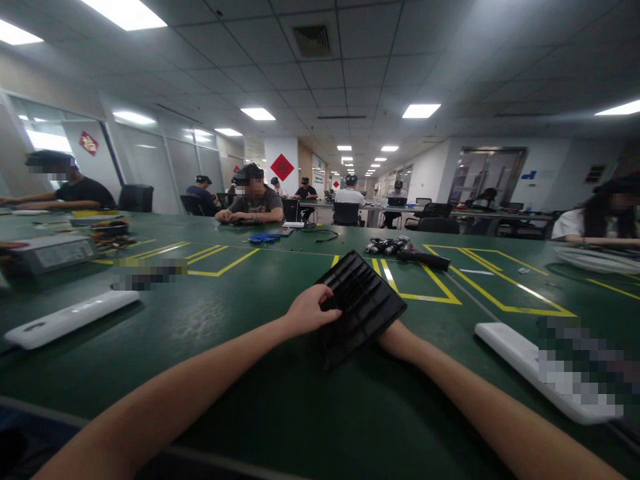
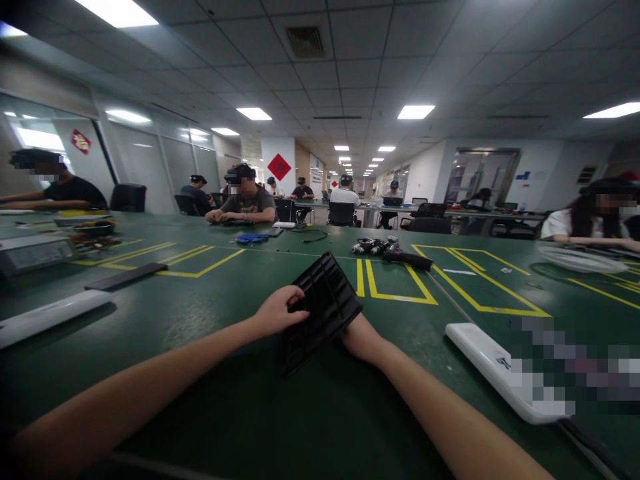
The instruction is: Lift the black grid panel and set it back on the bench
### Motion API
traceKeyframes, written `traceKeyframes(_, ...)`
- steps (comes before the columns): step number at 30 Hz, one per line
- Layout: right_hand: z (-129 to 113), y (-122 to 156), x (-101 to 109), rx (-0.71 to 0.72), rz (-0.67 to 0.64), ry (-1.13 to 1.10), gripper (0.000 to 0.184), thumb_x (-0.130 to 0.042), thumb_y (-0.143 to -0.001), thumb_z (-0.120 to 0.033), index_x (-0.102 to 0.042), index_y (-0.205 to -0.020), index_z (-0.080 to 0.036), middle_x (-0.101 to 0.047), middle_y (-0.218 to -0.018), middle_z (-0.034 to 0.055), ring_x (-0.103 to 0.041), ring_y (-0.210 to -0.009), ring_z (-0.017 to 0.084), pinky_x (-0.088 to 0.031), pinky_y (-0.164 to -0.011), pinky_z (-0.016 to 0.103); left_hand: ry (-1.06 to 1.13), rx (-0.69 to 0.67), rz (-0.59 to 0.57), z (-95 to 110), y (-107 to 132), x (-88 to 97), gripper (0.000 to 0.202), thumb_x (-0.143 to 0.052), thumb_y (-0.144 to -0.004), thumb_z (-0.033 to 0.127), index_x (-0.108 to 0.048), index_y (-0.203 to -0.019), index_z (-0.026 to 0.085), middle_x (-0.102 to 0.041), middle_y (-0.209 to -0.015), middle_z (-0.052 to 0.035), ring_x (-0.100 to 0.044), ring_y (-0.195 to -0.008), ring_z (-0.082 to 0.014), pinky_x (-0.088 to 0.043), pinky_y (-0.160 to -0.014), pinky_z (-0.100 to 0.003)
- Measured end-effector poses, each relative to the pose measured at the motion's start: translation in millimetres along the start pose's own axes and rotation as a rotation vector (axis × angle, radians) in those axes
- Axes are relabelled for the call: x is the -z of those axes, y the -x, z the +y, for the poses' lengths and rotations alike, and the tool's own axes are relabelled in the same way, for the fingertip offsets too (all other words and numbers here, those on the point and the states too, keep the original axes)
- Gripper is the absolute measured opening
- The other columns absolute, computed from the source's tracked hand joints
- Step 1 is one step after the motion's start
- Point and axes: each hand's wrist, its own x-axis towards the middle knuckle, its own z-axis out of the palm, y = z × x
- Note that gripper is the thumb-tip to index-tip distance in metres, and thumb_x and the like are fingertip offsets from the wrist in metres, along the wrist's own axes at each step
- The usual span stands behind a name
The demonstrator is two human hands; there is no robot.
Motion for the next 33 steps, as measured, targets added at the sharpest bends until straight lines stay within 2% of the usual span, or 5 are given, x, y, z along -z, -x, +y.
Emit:
traceKeyframes(8, 73.0, 25.8, 51.2, -0.604, 0.047, 0.560, 0.040, -0.043, -0.083, -0.027, -0.050, -0.119, -0.012, -0.055, -0.113, 0.0156, -0.051, -0.102, 0.029, -0.038, -0.088, 0.040, -0.491, 0.658, 0.155, -92.1, -17.5, 88.2, 0.050, -0.048, -0.068, 0.056, -0.062, -0.089, 0.013, -0.063, -0.095, -0.0151, -0.057, -0.088, -0.0307, -0.040, -0.064, -0.032)
traceKeyframes(15, 87.4, 34.4, 57.0, -0.659, 0.001, 0.747, 0.037, -0.040, -0.084, -0.028, -0.055, -0.113, -0.010, -0.058, -0.109, 0.0183, -0.052, -0.098, 0.030, -0.036, -0.085, 0.040, -0.585, 0.944, 0.102, -148.0, 3.4, 119.6, 0.061, -0.046, -0.067, 0.056, -0.063, -0.095, 0.005, -0.059, -0.108, -0.0245, -0.055, -0.099, -0.0374, -0.044, -0.070, -0.038)
traceKeyframes(23, 67.7, 32.2, 55.5, -0.589, 0.064, 0.876, 0.041, -0.043, -0.082, -0.032, -0.055, -0.115, -0.010, -0.051, -0.120, 0.0199, -0.040, -0.114, 0.035, -0.028, -0.094, 0.050, -0.645, 0.635, 0.239, -117.7, -0.9, 94.7, 0.039, -0.031, -0.082, 0.031, -0.057, -0.100, 0.009, -0.061, -0.103, -0.0191, -0.058, -0.092, -0.0298, -0.043, -0.072, -0.035)
traceKeyframes(28, 37.2, 21.9, 46.2, -0.410, 0.074, 0.755, 0.041, -0.040, -0.084, -0.027, -0.052, -0.119, -0.009, -0.048, -0.126, 0.0163, -0.031, -0.123, 0.032, -0.021, -0.103, 0.050, -0.486, 0.250, 0.043, -63.7, -2.7, 42.7, 0.028, -0.033, -0.085, 0.024, -0.058, -0.097, 0.017, -0.061, -0.102, -0.0108, -0.058, -0.089, -0.0216, -0.041, -0.075, -0.030)
traceKeyframes(33, 10.1, 14.7, 30.5, -0.253, -0.158, 0.434, 0.043, -0.036, -0.087, -0.035, -0.053, -0.118, -0.011, -0.051, -0.122, 0.0139, -0.044, -0.115, 0.025, -0.032, -0.100, 0.038, -0.452, 0.108, -0.159, -43.4, 0.8, 11.8, 0.023, -0.038, -0.084, 0.025, -0.058, -0.091, 0.018, -0.060, -0.096, -0.0079, -0.058, -0.085, -0.0189, -0.042, -0.075, -0.029)
